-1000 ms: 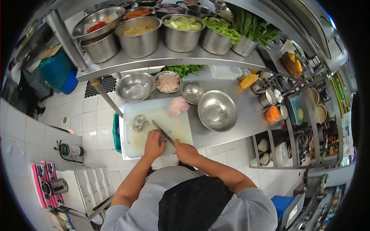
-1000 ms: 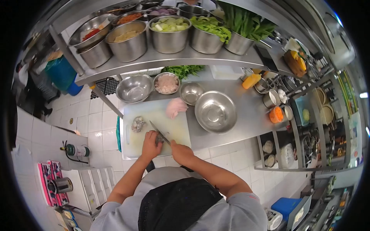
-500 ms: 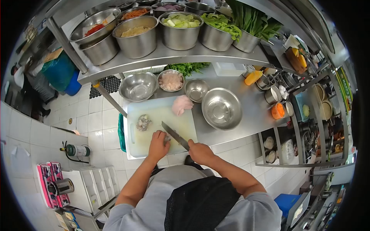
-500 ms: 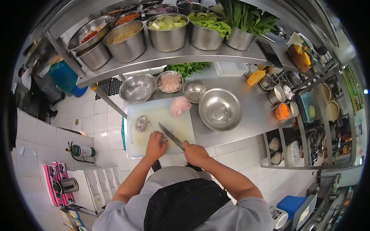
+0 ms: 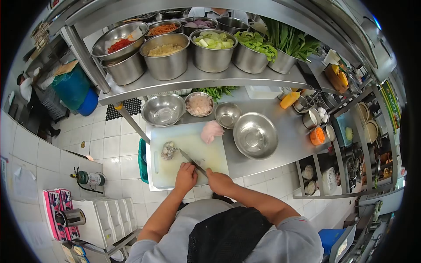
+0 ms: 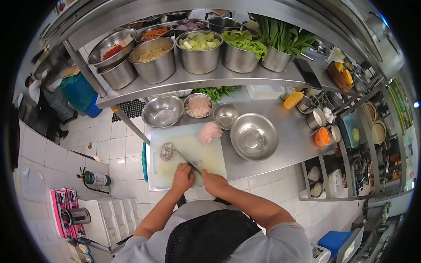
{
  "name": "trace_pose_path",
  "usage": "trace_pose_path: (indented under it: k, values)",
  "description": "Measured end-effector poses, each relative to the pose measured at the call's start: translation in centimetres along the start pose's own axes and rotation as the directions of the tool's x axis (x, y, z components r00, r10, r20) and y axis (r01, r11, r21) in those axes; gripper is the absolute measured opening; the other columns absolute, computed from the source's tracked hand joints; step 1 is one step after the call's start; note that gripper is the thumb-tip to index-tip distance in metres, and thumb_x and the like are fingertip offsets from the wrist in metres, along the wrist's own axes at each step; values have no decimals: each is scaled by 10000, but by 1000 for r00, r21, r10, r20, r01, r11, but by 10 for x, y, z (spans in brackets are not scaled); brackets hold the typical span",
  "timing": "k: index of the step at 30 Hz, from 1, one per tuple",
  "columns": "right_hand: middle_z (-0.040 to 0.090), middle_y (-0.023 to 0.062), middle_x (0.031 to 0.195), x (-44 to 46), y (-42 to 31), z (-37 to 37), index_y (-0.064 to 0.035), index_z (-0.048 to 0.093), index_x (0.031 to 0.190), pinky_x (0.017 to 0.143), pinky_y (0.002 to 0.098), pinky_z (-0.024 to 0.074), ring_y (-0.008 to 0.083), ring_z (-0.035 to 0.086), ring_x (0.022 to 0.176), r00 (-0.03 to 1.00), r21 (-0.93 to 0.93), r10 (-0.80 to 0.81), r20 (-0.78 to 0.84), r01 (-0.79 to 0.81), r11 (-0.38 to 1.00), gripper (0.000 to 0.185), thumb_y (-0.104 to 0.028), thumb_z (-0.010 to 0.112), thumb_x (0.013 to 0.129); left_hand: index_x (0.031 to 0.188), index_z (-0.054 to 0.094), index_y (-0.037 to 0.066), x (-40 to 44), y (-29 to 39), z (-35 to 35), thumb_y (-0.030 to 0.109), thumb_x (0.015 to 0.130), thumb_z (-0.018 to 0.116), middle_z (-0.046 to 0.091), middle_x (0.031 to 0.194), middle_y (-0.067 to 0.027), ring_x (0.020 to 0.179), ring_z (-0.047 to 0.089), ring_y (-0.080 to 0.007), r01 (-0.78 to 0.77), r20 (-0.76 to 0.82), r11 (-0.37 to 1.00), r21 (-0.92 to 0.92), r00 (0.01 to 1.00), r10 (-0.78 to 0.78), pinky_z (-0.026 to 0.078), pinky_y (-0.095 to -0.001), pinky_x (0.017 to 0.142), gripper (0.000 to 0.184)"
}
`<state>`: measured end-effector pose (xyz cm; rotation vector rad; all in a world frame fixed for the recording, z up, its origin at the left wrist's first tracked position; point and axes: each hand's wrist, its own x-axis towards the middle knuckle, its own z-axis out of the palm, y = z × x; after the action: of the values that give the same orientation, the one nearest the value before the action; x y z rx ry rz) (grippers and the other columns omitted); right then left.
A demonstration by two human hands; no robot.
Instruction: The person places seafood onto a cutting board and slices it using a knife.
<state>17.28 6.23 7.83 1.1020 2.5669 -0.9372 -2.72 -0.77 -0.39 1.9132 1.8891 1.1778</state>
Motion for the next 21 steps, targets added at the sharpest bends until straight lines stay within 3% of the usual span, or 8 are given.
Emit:
trace_pose_path:
  k: [4,6,12,21]
  values:
    - [757,310,950,11,1,-5,56,520,1258,829,622,573,515,752,923,1000,69,25,1,-25,997,287,-130,556,1042,998,670,-4,0,-1,-7,-39,783,684,661,1051,-199,1022,614,-443,-34,-2,999,-8,999,34,553,-531,898,218]
    - [755,314,955,8,11,-5,37,523,1238,830,631,565,523,746,925,996,27,-50,-79,53,998,265,-143,561,1047,1043,673,-7,0,2,-13,-40,786,683,658,1067,-202,1026,613,-445,-27,-14,998,-59,1000,26,550,-530,906,259]
    - [764,296,984,-36,3,-44,24,536,1231,864,628,570,507,751,956,999,-46,38,3,-38,998,266,-135,599,1027,1082,661,-8,-8,-3,-18,-25,811,690,660,1110,-206,1062,611,-456,62,6,997,-49,998,-62,534,-533,940,273]
    - [743,302,928,-39,-6,-26,38,513,1224,813,638,559,518,737,893,999,-74,0,53,4,997,249,-131,552,1044,931,598,1,-6,0,-7,-40,802,664,593,964,-205,958,568,-442,22,-42,1000,12,999,-21,514,-549,842,151]
